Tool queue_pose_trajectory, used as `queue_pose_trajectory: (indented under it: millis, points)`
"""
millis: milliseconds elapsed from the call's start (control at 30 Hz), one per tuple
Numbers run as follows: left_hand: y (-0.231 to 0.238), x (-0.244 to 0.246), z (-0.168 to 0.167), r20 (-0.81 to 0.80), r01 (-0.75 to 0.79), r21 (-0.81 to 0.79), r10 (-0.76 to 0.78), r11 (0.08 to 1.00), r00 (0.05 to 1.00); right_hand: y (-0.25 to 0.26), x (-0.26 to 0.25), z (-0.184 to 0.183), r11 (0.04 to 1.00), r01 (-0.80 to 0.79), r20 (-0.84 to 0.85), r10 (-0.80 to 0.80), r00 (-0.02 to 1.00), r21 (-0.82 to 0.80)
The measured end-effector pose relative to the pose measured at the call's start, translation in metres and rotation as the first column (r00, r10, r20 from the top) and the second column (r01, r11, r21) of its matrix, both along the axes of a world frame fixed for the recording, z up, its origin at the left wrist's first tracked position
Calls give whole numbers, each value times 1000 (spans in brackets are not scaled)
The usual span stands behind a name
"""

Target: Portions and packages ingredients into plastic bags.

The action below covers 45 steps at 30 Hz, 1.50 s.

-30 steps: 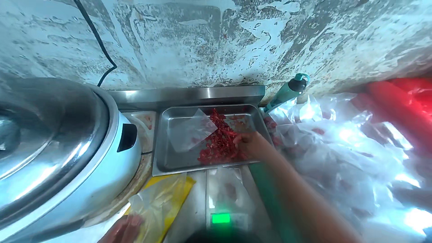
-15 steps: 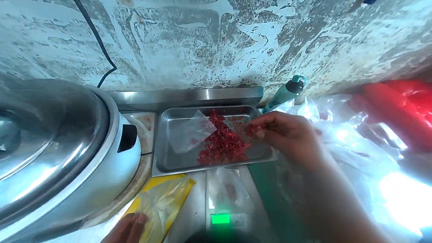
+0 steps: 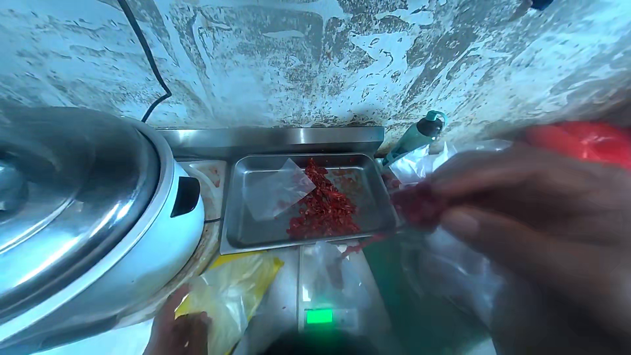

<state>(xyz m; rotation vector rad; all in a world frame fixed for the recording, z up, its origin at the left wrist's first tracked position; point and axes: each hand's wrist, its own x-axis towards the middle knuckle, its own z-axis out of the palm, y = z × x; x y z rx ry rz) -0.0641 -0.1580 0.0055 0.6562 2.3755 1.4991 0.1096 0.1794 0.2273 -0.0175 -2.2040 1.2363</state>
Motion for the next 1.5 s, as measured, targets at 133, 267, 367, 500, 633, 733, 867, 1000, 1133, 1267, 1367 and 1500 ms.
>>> queue_pose_trajectory:
  millis: [133,267,367,500,633,733,867,1000,1133,1267,1367,1500]
  points:
    - [3,-5,-3,-215,141,-198,-183,970,959,-12,4,-25,992,-45,85,55,995,-116]
    - [26,1,4,-125,292,-379,-361,878,924,-18,14,-60,984,-40,173,70,982,-175]
    - [37,-7,-22,-17,426,-337,-458,839,889,-24,12,-87,996,1,253,21,967,-86]
    - [79,4,-19,-319,427,-95,-434,899,842,-28,13,-110,969,31,392,69,917,-245]
    - [132,32,6,-439,532,-24,-487,846,755,-37,10,-126,892,108,319,43,947,-439]
    - [158,46,4,-472,579,-33,-523,815,710,-45,5,-130,779,113,221,34,975,-616]
    - [163,54,1,-499,589,-51,-532,806,684,-43,5,-124,802,249,326,-72,943,-542]
    - [154,52,1,-501,580,-70,-531,812,683,-29,10,-97,867,362,383,-224,896,-341]
    - [147,51,12,-446,605,-77,-570,793,690,-29,4,-80,851,275,276,-160,948,-448]
    - [144,47,28,-299,639,-105,-637,762,711,-43,-3,-86,796,133,224,3,975,-590]
    - [141,47,35,-251,655,-55,-645,754,722,-52,-9,-94,781,80,189,49,981,-620]
    - [145,54,20,-348,623,83,-563,778,749,-60,-13,-112,767,-14,104,105,989,-641]
